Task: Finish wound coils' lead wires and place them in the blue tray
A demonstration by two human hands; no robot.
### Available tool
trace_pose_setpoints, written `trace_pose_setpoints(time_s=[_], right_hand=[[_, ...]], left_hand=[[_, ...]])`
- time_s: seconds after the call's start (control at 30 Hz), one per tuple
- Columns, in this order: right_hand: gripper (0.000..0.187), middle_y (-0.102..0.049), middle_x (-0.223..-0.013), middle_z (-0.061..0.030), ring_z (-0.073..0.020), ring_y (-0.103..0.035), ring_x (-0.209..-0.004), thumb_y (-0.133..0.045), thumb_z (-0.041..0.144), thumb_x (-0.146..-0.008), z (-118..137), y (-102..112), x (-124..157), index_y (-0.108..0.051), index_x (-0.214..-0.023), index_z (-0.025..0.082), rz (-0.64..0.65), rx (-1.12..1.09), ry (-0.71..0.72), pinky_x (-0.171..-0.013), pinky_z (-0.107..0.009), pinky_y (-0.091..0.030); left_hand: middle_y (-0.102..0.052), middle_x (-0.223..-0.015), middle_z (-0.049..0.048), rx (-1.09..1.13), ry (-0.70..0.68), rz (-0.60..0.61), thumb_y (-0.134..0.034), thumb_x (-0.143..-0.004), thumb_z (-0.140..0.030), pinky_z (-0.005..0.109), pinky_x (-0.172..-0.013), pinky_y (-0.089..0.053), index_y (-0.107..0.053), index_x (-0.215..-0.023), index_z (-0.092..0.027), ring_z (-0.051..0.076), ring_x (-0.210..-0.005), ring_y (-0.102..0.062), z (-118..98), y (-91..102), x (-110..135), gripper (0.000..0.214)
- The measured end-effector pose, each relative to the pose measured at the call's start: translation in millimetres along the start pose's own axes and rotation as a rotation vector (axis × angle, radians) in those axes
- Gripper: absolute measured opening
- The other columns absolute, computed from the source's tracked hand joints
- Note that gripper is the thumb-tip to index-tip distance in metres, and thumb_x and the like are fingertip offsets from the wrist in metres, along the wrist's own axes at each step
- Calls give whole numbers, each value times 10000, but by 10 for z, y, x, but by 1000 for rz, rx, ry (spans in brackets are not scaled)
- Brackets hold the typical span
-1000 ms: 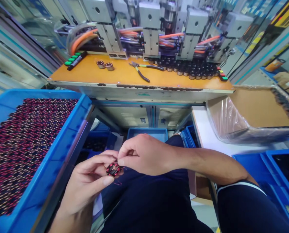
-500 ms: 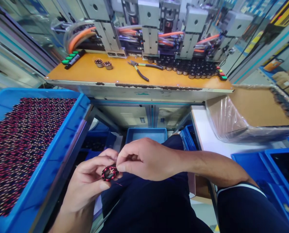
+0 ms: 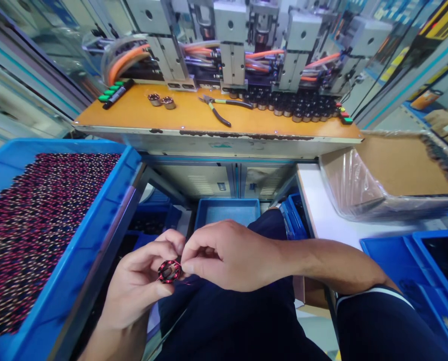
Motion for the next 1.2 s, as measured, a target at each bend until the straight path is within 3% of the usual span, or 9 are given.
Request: trace_pose_setpoints(time_s=[0.1,0.17,0.3,0.4,0.5,0.8,1.0,1.2], right_hand=[[83,-624,-769,-1,-81,-572,-696,-626,121,-909,95,-11,64,-670,-841,108,130,61,106,-678,-189,-448],[65,-627,-798,-10,-94,-583,-727,-641,155,-925,147,44,107,-662,-879,114,145,216,202,-698,-204,-464],[136,-676,-969,-79,-149,-608,-928,-565,202,-994,338,169,169,-627,-1066,105,-106,590,523,-836,-281,-506],[158,-691,-989,-90,-138,-612,-924,-525,214,-1022,446,53,204,-629,-1056,101,-159,621,746,-834,-272,-523],[142,-700,-943,-84,-141,-611,-865,-562,204,-1002,492,-13,190,-657,-975,101,-181,610,827,-794,-271,-524],[205,-706,-848,-66,-147,-592,-747,-585,196,-979,473,-26,198,-682,-819,114,-223,571,884,-692,-274,-510],[170,-711,-809,-60,-121,-607,-721,-574,185,-990,413,-12,209,-666,-867,114,-345,501,839,-674,-249,-518],[127,-682,-802,-48,-97,-643,-760,-557,151,-990,326,-2,217,-635,-895,121,-498,408,740,-720,-206,-532]], left_hand=[[-576,-915,21,32,5,18,-866,-717,-263,188,-626,-493,-737,-945,-218,91,-715,-581,-3,-23,-3,266],[-568,-929,21,75,10,34,-857,-729,-274,210,-638,-503,-727,-974,-225,105,-722,-612,12,-30,2,282],[-559,-916,20,191,33,63,-862,-717,-326,215,-618,-481,-715,-965,-204,108,-701,-616,79,-39,25,313],[-570,-941,25,256,118,67,-875,-691,-337,227,-627,-474,-717,-962,-200,110,-690,-611,185,-53,52,341],[-568,-909,26,302,189,61,-889,-659,-327,228,-586,-460,-719,-947,-191,99,-638,-555,248,-78,73,362],[-563,-837,41,259,157,26,-888,-644,-392,238,-564,-457,-715,-875,-160,121,-646,-536,185,-91,39,370],[-563,-877,31,211,64,42,-868,-692,-310,196,-552,-465,-744,-934,-194,98,-653,-548,91,-74,-1,295],[-620,-996,54,6,-67,-79,-855,-702,-174,189,-599,-497,-790,-993,-269,105,-722,-597,-33,48,17,313]])
Point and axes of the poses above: each hand's wrist, its own x-axis away from the middle knuckle, its own y-axis out of the back of the hand, z = x × y, the point moved 9 cm from there along -x, towards the middle knuckle
